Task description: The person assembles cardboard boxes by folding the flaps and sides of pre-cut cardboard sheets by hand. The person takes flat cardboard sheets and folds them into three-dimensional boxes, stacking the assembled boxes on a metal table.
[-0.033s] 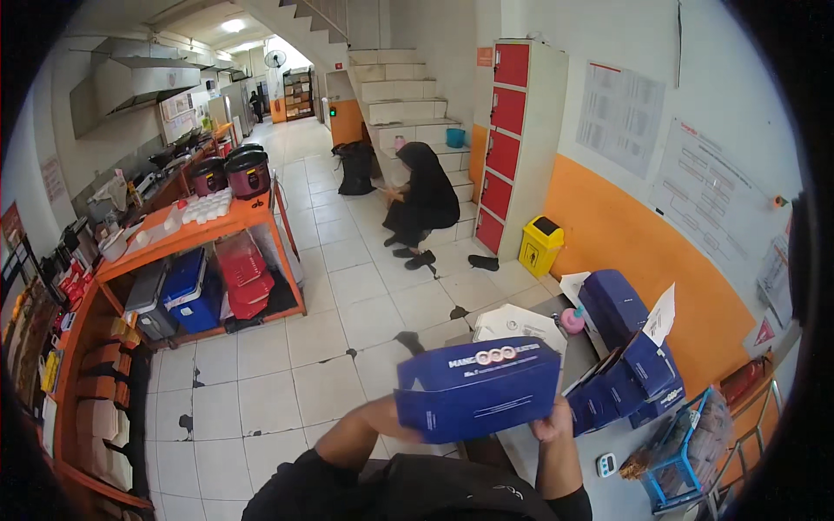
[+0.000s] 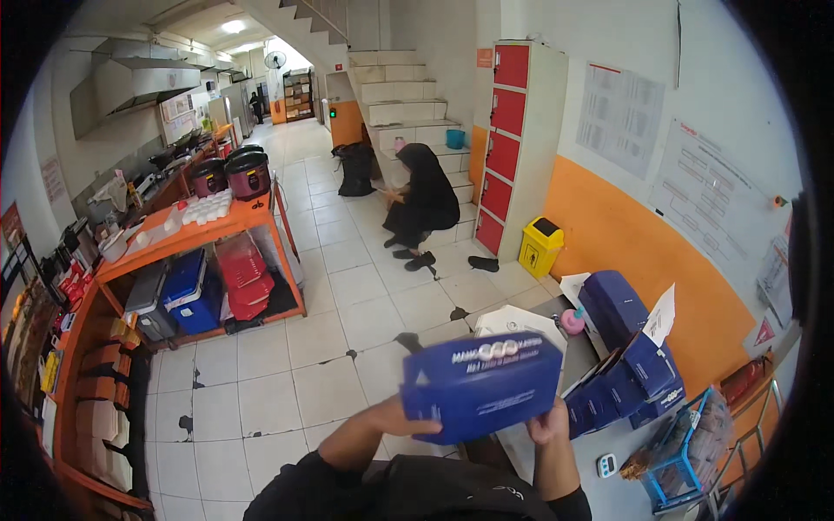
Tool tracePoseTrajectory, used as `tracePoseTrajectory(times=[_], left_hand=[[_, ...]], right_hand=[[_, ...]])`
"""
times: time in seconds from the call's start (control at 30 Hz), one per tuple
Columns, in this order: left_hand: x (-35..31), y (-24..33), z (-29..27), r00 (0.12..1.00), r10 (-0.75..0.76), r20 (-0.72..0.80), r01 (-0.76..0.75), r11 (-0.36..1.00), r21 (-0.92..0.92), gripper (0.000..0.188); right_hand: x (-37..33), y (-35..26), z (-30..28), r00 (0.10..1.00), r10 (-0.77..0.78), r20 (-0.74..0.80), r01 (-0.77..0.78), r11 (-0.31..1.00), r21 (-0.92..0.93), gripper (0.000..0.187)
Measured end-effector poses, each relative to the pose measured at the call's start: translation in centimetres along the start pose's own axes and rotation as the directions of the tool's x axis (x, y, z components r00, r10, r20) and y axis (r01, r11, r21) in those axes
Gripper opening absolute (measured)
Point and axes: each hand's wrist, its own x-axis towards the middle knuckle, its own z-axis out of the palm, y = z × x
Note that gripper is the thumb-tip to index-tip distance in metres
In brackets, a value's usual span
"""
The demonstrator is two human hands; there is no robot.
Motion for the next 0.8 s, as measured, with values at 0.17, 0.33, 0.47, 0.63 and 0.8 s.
tracePoseTrajectory(times=[0.17,0.33,0.47,0.63,0.8], left_hand=[[2.0,-1.2,5.2,0.785,-0.273,-0.556,0.191,0.961,-0.202,0.041],[3.1,-0.8,8.0,0.873,-0.253,-0.418,0.293,0.955,0.035,0.038],[3.0,-1.4,6.6,0.867,-0.278,-0.413,0.357,0.925,0.128,0.033],[4.3,2.0,5.8,0.657,-0.585,-0.476,0.523,0.808,-0.271,0.039],[3.7,-5.1,5.7,0.712,-0.457,-0.532,0.453,0.879,-0.149,0.039]], right_hand=[[-4.0,3.2,7.7,0.915,-0.169,0.366,0.365,0.732,-0.575,0.088],[-4.7,5.3,8.0,0.861,-0.183,0.475,0.502,0.152,-0.851,0.107],[-4.6,3.4,7.1,0.922,-0.2,0.332,0.38,0.29,-0.878,0.057],[-5.4,2.4,7.4,0.94,-0.334,-0.067,0.243,0.795,-0.555,0.014],[-5.6,1.3,6.9,0.564,-0.331,0.757,0.773,-0.113,-0.625,0.026]])
